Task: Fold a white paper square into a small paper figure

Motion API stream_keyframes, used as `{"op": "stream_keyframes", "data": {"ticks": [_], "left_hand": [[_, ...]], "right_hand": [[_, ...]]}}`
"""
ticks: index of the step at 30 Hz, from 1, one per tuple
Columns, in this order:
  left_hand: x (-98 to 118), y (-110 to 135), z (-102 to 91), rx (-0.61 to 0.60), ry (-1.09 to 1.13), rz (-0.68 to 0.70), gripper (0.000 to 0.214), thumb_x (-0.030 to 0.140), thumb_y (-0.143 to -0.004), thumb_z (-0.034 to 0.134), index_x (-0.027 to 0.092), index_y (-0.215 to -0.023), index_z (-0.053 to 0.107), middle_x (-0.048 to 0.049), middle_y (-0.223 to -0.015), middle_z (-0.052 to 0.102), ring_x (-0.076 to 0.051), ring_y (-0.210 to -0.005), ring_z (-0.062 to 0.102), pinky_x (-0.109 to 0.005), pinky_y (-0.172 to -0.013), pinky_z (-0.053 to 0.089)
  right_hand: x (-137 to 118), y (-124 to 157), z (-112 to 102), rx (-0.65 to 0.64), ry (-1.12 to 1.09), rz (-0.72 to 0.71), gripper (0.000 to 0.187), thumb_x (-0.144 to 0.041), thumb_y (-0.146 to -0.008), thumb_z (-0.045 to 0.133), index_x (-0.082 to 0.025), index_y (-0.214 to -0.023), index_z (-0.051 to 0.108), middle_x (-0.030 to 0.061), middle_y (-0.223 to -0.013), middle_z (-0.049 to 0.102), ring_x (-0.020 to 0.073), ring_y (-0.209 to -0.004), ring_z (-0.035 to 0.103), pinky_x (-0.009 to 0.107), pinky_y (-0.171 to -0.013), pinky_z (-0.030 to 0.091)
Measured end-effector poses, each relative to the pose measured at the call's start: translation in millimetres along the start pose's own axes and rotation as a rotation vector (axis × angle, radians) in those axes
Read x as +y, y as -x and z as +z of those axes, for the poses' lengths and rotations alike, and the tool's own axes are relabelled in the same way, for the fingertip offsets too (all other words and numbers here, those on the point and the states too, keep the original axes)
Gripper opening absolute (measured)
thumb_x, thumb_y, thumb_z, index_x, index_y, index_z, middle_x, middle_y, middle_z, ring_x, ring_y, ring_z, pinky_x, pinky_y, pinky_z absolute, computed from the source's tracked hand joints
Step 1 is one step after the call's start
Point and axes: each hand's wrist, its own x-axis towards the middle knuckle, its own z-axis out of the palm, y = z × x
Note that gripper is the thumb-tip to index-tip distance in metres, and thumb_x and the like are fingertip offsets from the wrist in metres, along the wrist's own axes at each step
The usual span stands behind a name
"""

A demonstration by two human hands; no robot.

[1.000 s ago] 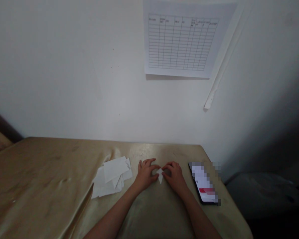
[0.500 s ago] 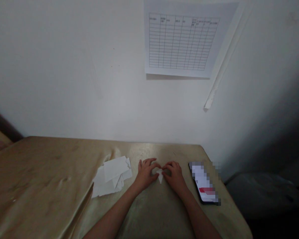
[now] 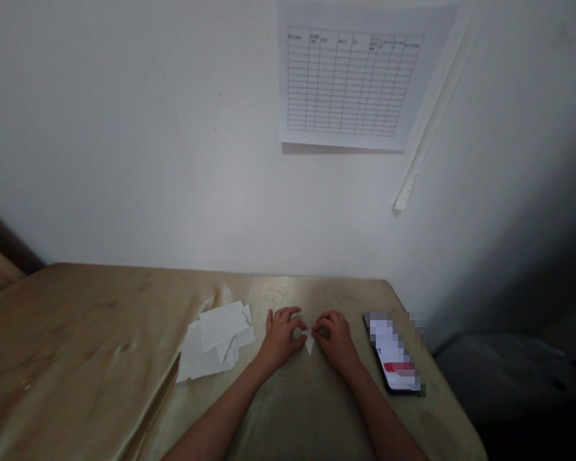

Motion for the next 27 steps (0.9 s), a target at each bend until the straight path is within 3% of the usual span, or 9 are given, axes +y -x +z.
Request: {"op": "stream_keyframes", "data": {"ticks": [15,27], "left_hand": [[-1.1,3.9,-0.4,-0.004,-0.081,0.028,0.011,0.027,-0.083,0.071,0.032,-0.092,0.073,-0.0001,-0.143,0.055,-0.028,-0.134,0.043,-0.067,-0.115,0.014],[-4.1,8.2,-4.1,-0.034,-0.195,0.107,0.012,0.035,-0.087,0.066,0.034,-0.097,0.072,0.0000,-0.153,0.046,-0.031,-0.138,0.039,-0.068,-0.114,0.018]], "right_hand": [[6.8,-0.7,-4.9,-0.077,0.072,-0.069,0.010,-0.019,-0.082,0.071,-0.028,-0.084,0.075,0.0030,-0.104,0.066,0.0211,-0.109,0.052,0.035,-0.098,0.038],[1.7,3.5,-13.6,-0.143,0.171,-0.074,0.021,-0.026,-0.084,0.072,-0.041,-0.099,0.076,0.0018,-0.114,0.063,0.0230,-0.119,0.047,0.040,-0.106,0.032]]}}
